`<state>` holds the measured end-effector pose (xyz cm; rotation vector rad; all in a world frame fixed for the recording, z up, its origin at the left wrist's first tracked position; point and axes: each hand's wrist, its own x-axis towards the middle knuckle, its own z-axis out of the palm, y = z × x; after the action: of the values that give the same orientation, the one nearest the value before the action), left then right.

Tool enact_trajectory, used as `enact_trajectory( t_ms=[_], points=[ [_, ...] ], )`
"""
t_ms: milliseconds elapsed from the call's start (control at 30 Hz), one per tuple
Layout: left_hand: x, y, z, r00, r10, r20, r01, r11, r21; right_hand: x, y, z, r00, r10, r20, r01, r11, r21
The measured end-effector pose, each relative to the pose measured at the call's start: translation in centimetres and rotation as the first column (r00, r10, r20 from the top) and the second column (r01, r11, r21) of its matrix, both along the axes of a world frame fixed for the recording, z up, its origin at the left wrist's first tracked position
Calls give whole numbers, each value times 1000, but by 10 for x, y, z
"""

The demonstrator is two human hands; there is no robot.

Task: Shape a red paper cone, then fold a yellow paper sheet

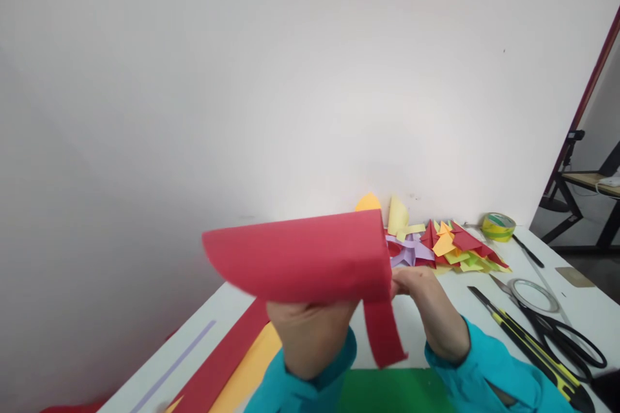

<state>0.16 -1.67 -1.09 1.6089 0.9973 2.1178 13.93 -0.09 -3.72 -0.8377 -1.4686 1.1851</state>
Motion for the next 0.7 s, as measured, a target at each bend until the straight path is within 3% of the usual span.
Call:
enact_trajectory(
  t_ms=[67,133,200,367,500,600,700],
  points=[
    [-4,3,3,993,-99,56,99,995,14,5,-1,3,997,-25,-72,23,999,-26],
    [-4,7,7,960,-257,112,261,965,-23,9,-6,5,990,-54,-130,58,998,31],
    [-2,10,9,930,-328,165,343,937,-66,12,-14,8,991,-42,-125,56,992,109],
    [11,8,12,936,-281,209,325,921,-216,11,-28,15,1000,-14,0,14,974,225],
    [15,7,10,938,-316,142,342,911,-229,9,-30,19,1000,13,29,-19,976,215],
    [13,9,6,949,-314,0,311,940,-139,9,-28,20,1000,10,18,-13,986,167],
    [11,10,2,966,-208,-152,220,973,70,8,-22,17,1000,27,-9,-26,997,77]
  ],
)
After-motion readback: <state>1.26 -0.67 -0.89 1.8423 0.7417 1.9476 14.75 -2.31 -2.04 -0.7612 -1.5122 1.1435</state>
